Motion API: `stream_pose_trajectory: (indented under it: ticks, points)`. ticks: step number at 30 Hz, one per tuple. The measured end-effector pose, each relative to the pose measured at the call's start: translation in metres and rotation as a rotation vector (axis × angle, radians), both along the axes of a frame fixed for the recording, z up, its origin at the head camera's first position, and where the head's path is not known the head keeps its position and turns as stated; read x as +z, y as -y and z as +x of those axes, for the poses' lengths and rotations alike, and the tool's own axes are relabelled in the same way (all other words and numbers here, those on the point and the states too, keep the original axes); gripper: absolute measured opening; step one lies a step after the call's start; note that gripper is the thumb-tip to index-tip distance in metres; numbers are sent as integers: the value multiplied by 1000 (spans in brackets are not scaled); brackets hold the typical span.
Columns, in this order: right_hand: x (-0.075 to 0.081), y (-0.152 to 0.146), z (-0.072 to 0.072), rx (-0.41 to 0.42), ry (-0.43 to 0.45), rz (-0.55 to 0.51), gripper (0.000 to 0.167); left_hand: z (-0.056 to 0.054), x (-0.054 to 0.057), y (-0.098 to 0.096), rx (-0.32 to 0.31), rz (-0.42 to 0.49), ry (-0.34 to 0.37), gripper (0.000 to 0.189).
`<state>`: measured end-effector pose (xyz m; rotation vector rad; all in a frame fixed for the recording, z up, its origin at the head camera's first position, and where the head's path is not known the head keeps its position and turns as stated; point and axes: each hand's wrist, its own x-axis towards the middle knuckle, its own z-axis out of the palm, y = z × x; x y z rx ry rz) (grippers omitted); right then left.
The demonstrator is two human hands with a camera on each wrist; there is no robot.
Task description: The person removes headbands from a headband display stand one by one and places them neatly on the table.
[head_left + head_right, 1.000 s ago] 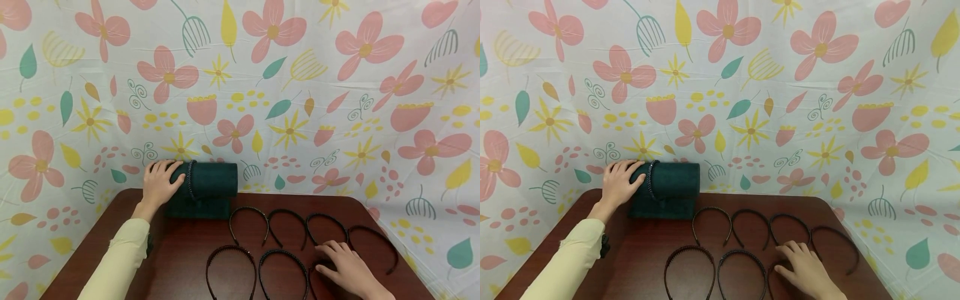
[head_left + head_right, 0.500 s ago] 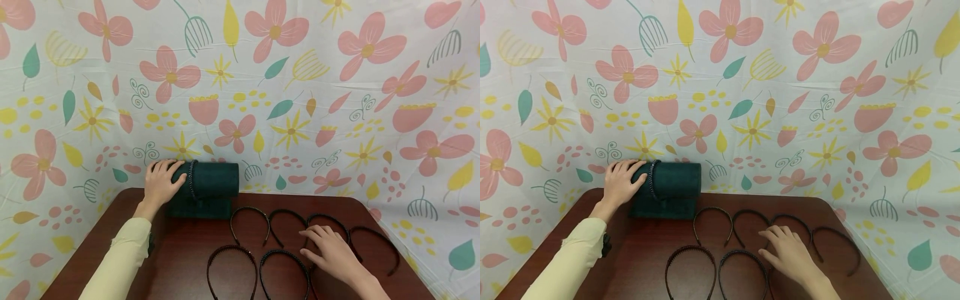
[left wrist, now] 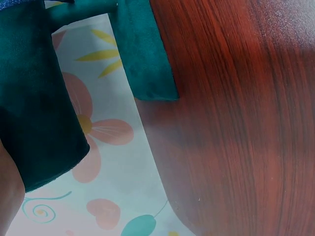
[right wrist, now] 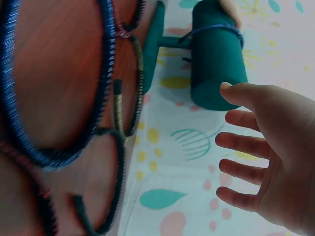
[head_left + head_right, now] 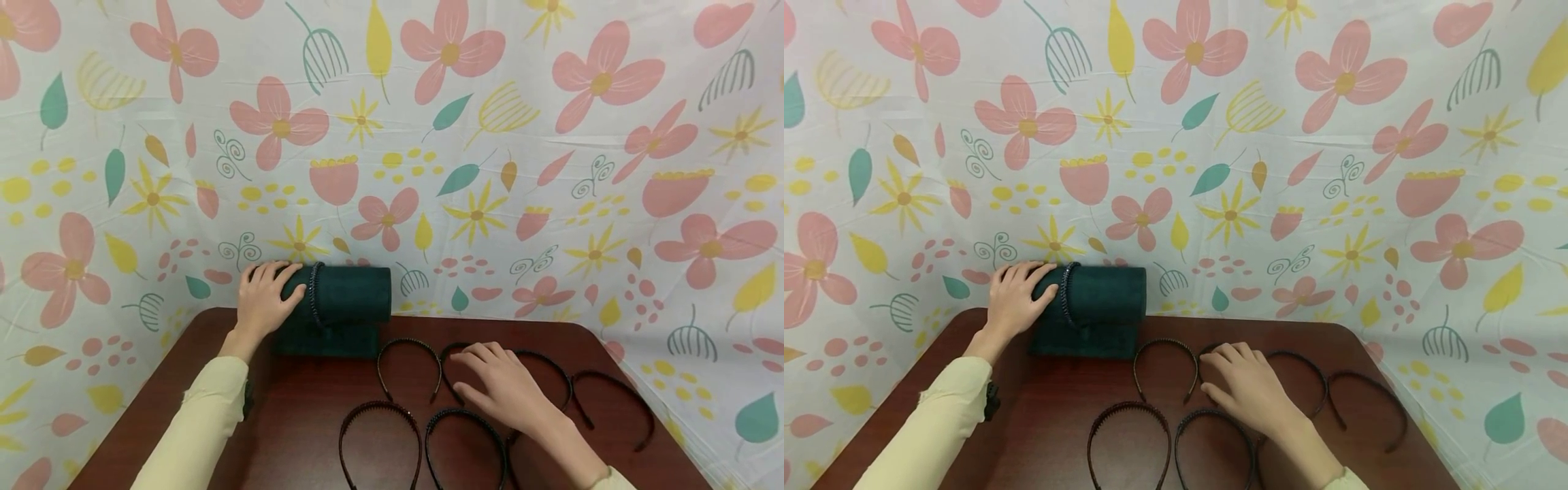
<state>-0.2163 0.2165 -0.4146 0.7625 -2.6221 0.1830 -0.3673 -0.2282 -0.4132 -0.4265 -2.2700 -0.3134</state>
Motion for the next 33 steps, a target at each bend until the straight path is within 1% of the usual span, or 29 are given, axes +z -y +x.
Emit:
stream_pose_trajectory:
  ticks: [7,15,18,33]
  points:
    - [11,17,-9,23,-12,-4,41,0,-1,0,2,-2,7,49]
    - [20,33,-16,60,-10,-28,41,1,-1,0,-1,-1,-14,49]
    - [22,38,-17,70,-5,-36,40,1,0,0,0,0,-11,49]
    - [23,49,-20,111,-41,-48,39,-1,-1,0,4,5,-8,49]
